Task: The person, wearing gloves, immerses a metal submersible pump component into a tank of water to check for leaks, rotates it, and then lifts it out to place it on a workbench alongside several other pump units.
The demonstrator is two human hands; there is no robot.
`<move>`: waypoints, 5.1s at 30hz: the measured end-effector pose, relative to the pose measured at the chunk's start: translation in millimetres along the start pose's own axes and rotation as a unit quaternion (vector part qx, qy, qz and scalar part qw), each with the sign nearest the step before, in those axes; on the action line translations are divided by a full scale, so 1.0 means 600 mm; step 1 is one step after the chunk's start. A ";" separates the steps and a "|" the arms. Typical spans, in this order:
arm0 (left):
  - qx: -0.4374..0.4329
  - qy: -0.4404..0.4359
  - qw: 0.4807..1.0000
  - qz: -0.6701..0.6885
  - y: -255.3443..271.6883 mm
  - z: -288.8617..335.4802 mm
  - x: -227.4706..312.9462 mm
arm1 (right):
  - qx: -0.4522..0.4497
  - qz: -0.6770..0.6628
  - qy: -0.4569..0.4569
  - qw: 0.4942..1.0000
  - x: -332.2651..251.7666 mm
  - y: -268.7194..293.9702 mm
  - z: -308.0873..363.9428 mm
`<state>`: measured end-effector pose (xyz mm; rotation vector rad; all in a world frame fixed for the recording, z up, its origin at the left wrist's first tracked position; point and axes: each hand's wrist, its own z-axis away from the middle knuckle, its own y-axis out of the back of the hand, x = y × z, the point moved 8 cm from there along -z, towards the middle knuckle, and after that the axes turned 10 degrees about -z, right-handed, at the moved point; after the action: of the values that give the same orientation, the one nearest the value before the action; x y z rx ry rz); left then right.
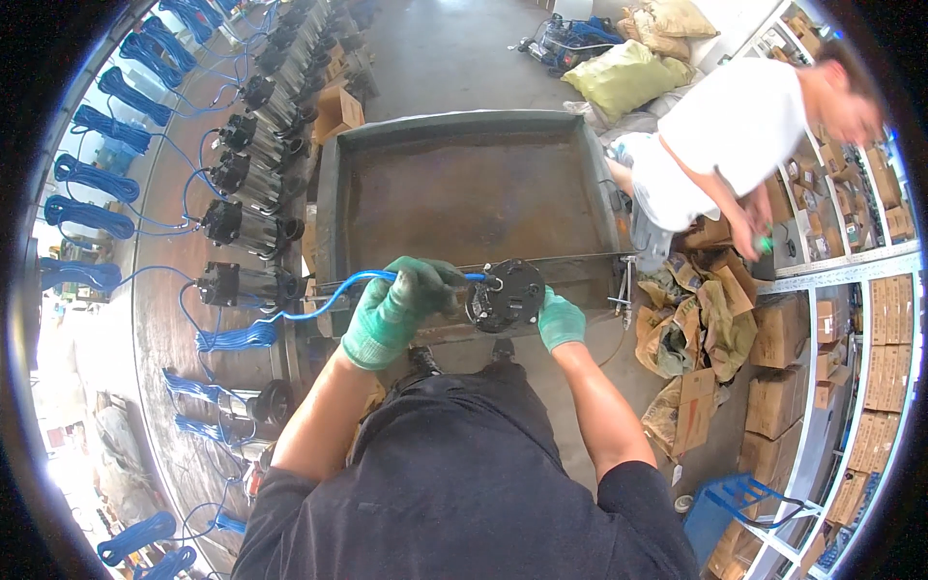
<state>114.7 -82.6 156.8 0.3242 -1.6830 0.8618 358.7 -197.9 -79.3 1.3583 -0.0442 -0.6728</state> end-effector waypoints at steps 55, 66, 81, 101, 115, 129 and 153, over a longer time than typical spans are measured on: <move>0.150 0.023 0.988 -0.033 0.061 0.025 0.014 | 0.041 -0.158 0.010 0.986 -0.012 0.007 -0.010; 0.235 0.011 0.971 -0.051 0.092 0.055 0.015 | -0.028 -0.139 -0.027 0.990 -0.015 0.029 -0.013; 0.513 0.284 0.770 -0.250 0.414 0.315 -0.168 | -0.024 -0.144 0.232 0.962 -0.286 0.167 -0.010; 0.767 0.423 0.435 -0.211 0.699 0.483 -0.100 | -0.093 -0.191 0.115 0.970 -0.213 0.105 -0.031; 0.778 -0.335 0.532 0.010 0.534 0.569 0.193 | -0.115 -0.270 0.097 0.951 -0.189 0.080 -0.042; 0.776 -0.255 0.347 -0.462 0.415 0.597 0.568 | -0.084 -0.292 0.154 0.940 -0.171 0.063 -0.060; 0.780 0.027 0.218 -0.586 0.704 0.721 0.492 | -0.320 -0.426 -0.017 0.846 -0.302 0.073 0.019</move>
<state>-549.5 -21.9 244.1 2.4166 0.6166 0.8368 225.3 -120.8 25.9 0.6551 0.7430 -1.3105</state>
